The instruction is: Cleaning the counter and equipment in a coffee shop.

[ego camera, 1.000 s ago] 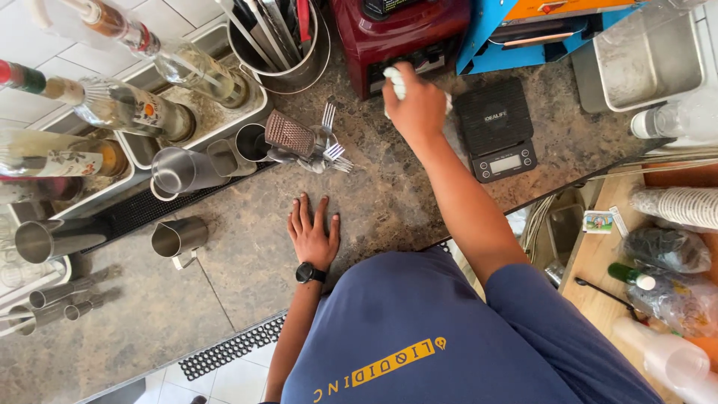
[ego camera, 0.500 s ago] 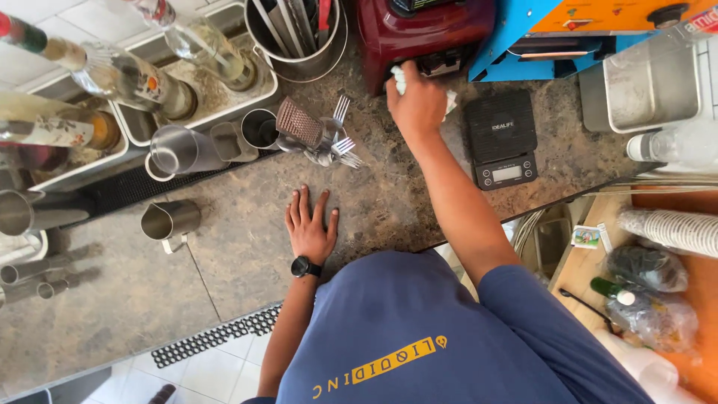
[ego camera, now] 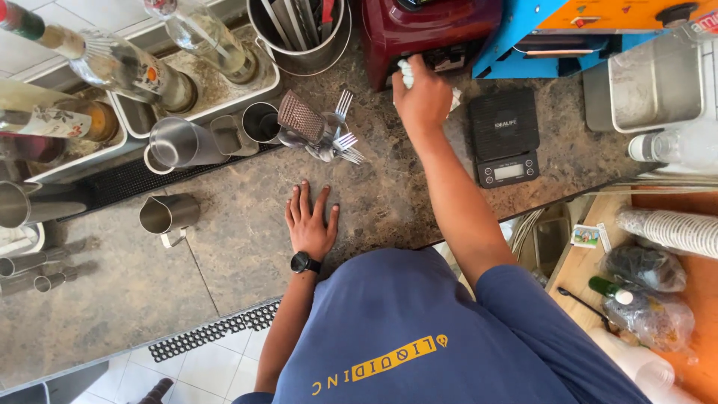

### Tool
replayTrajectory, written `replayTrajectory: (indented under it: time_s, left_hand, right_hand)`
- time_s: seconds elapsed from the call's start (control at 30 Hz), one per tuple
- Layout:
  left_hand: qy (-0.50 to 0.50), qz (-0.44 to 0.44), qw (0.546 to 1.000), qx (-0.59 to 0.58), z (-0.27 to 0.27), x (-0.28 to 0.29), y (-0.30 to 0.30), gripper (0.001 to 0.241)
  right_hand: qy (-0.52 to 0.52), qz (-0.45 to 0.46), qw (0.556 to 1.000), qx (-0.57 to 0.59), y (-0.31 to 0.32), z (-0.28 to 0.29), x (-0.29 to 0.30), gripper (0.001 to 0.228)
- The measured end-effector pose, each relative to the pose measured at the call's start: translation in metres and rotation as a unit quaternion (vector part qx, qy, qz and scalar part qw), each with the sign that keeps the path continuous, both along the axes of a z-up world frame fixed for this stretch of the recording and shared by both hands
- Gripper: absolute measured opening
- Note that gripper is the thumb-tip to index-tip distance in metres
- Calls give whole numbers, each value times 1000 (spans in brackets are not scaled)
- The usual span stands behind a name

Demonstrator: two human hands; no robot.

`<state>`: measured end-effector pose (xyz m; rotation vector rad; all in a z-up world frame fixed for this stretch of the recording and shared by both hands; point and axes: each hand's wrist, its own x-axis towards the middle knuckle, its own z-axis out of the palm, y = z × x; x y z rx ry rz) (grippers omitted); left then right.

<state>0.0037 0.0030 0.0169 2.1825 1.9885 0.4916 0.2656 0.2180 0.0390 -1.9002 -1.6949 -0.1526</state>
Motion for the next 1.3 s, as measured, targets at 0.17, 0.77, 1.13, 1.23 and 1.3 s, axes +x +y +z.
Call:
replayTrajectory:
  time_s: [0.17,0.77,1.13,1.23,1.3]
  left_hand:
    - [1,-5,1000,7,1,2,0,47]
    - [4,-11,1000,18,2,5,0,47]
    - [-4,-2,1000,12,-3,4,-1,45]
    - [9,5,1000,1,-18,0,-1,46]
    - [22,-10,1000,16,-15,-1,-1,47]
  right_hand:
    - [53,-4,998,21,-1,2,-6,19]
    - [328,54,943,20,-37,4,23,20]
    - [277,-20,959,64,-28,1,-9,20]
    - [385,-79,918,48,-29,-33,-9,17]
    - [606,-102,789,18,-28,-36,-10,14]
